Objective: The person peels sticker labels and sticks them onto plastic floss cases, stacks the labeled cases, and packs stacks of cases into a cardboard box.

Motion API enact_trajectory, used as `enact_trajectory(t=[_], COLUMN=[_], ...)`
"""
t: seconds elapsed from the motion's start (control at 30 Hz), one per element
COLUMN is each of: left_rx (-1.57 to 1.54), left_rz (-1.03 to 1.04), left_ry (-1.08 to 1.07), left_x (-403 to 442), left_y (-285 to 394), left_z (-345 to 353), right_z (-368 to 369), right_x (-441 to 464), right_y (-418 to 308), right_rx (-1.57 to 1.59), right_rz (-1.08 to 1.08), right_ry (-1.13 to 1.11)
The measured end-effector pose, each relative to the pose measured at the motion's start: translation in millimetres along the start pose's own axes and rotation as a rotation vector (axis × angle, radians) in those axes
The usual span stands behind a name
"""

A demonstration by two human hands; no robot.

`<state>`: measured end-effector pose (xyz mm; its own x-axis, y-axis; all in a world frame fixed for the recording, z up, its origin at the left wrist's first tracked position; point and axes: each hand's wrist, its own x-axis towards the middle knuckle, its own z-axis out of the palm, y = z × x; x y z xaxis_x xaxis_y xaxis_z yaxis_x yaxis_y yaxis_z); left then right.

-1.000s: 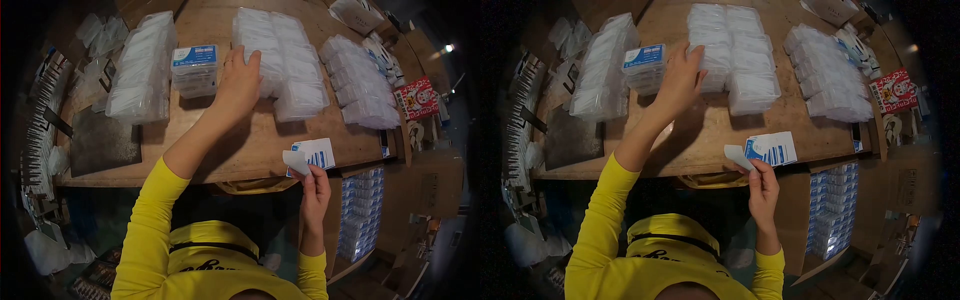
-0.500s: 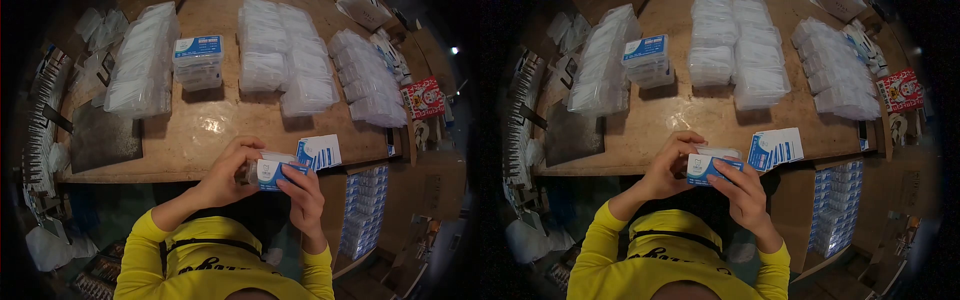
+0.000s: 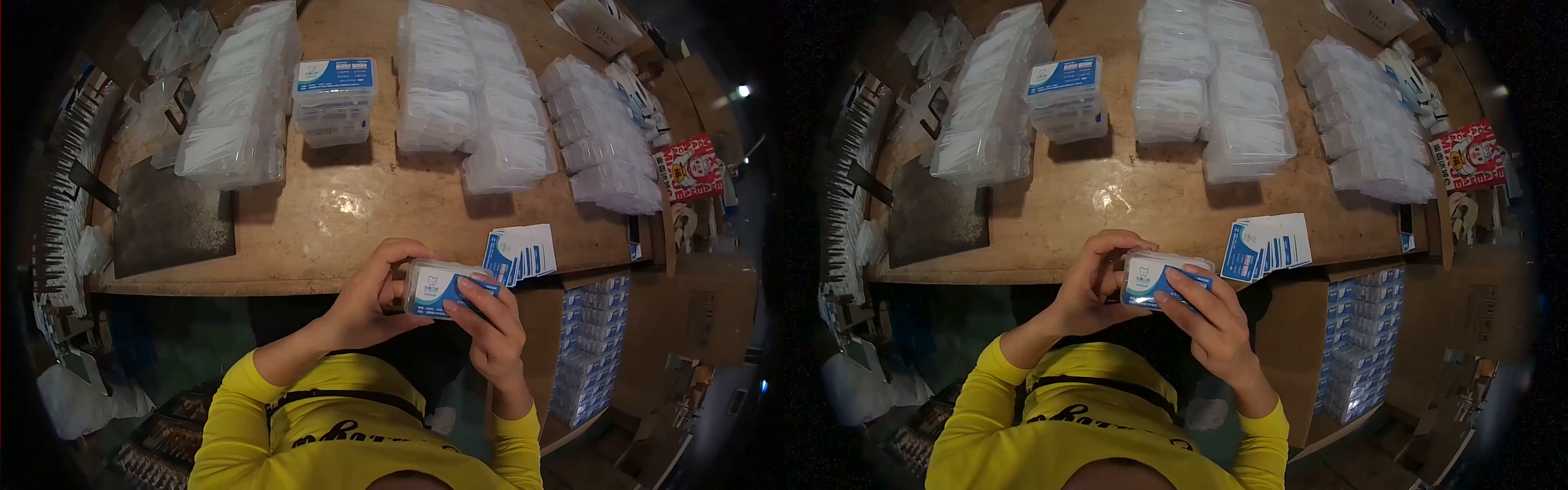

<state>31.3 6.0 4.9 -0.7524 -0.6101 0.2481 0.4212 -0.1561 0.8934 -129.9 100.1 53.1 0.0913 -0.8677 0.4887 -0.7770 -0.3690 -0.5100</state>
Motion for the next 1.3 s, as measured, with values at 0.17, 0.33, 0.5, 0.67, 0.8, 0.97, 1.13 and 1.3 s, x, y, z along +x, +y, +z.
enact_trajectory(t=[0.17, 0.33, 0.5, 0.67, 0.8, 0.97, 1.13, 1.3], left_rx=[-0.017, 0.187, 0.494, 0.803, 1.279, 1.601, 0.178, -0.238], left_rz=[0.021, 0.039, 0.056, 0.060, 0.094, 0.247, -0.420, -0.575], left_ry=[0.005, 0.024, 0.211, 0.604, 0.624, 0.587, -0.032, 0.066], left_x=[-0.8, -1.6, 3.6, 20.5, 31.3, 37.5, 9.6, 0.1], left_y=[0.9, 0.5, 2.3, -1.6, -15.4, -1.1, -15.7, -26.1], left_z=[0.4, -10.5, -47.9, -94.4, -117.7, -79.1, -4.5, 17.9], right_z=[0.6, -0.2, 6.3, 0.0, -6.8, -9.8, 2.2, 16.9], right_x=[1.5, -1.8, -15.0, -45.8, -61.2, -59.8, -37.4, -22.0], right_y=[-0.7, 2.9, 11.6, 50.7, 70.8, 72.5, 48.1, 29.3], right_rx=[-0.011, -0.063, -0.315, -0.477, -0.544, -0.492, -0.476, -0.410], right_rz=[0.000, 0.055, 0.315, 0.399, 0.353, 0.276, 0.134, 0.028], right_ry=[-0.009, -0.250, -0.478, -0.248, -0.187, -0.119, 0.081, 0.092])
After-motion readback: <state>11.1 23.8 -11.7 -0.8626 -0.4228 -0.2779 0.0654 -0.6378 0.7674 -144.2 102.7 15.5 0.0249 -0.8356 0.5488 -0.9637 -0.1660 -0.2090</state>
